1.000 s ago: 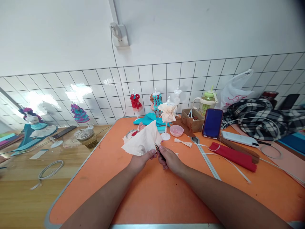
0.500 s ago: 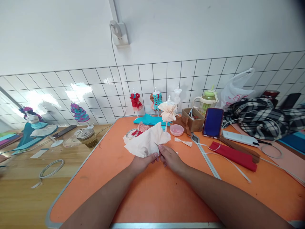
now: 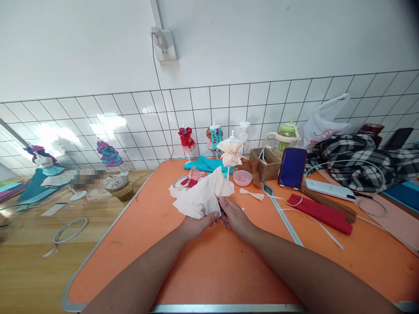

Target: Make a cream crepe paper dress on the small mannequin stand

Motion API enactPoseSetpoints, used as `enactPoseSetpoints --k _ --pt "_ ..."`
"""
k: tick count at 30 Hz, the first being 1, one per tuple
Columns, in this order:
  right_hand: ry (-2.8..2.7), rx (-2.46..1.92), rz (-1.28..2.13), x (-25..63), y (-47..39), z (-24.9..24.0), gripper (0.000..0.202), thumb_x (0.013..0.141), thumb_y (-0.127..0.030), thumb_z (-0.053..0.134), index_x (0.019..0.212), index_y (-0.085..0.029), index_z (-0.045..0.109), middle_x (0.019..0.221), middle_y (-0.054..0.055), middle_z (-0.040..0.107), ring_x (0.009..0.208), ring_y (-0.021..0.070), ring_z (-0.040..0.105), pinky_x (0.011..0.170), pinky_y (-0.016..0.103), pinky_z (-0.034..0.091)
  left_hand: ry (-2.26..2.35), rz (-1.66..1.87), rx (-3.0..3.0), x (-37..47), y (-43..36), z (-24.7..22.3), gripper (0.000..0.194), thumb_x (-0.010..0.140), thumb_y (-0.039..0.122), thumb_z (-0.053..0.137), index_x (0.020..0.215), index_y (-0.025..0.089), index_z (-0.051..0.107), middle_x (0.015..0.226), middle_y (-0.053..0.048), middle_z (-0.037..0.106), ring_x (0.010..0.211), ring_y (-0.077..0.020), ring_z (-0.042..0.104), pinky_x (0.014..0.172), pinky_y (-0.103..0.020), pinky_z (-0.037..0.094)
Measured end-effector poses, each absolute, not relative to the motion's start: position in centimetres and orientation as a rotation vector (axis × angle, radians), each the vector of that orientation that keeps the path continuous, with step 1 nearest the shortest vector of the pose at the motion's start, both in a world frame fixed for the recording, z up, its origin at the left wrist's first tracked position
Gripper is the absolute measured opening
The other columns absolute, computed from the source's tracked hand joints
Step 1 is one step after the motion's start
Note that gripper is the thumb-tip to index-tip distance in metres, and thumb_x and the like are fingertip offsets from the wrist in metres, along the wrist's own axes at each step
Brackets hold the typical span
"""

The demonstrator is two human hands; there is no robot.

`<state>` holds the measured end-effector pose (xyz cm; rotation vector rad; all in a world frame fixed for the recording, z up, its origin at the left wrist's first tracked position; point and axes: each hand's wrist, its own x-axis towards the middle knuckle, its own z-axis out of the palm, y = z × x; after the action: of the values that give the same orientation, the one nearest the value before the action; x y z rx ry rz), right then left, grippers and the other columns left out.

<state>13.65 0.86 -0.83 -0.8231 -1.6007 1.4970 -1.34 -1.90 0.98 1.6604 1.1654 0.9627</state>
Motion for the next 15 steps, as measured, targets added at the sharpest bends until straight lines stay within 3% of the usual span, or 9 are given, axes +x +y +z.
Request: enactPoseSetpoints --k 6,15 --pt "-1.628 -0.764 1.448 13.72 0.82 -0.65 0.046 0.09 -0.06 0.031 0.072 -0.02 0.047 0.055 -0.002 0.051 0.052 0.0123 0.048 0.044 0.022 0.037 1.153 0.951 1.643 -1.04 -2.1 1.01 0.028 0.077 0.042 0.058 0.071 0.015 0.059 0.065 -0.002 0.06 0.057 -0.0123 0.053 0.054 -0.025 0.046" --pt "-1.559 -0.754 1.538 13.76 0.64 -0.33 0.046 0.089 -0.061 0.031 0.074 -0.02 0.047 0.053 -0.002 0.054 0.05 0.0124 0.05 0.043 0.022 0.034 1.097 0.98 1.623 -0.71 -2.25 1.16 0.027 0.076 0.042 0.061 0.072 0.016 0.059 0.063 -0.002 0.059 0.056 -0.012 0.053 0.052 -0.024 0.045"
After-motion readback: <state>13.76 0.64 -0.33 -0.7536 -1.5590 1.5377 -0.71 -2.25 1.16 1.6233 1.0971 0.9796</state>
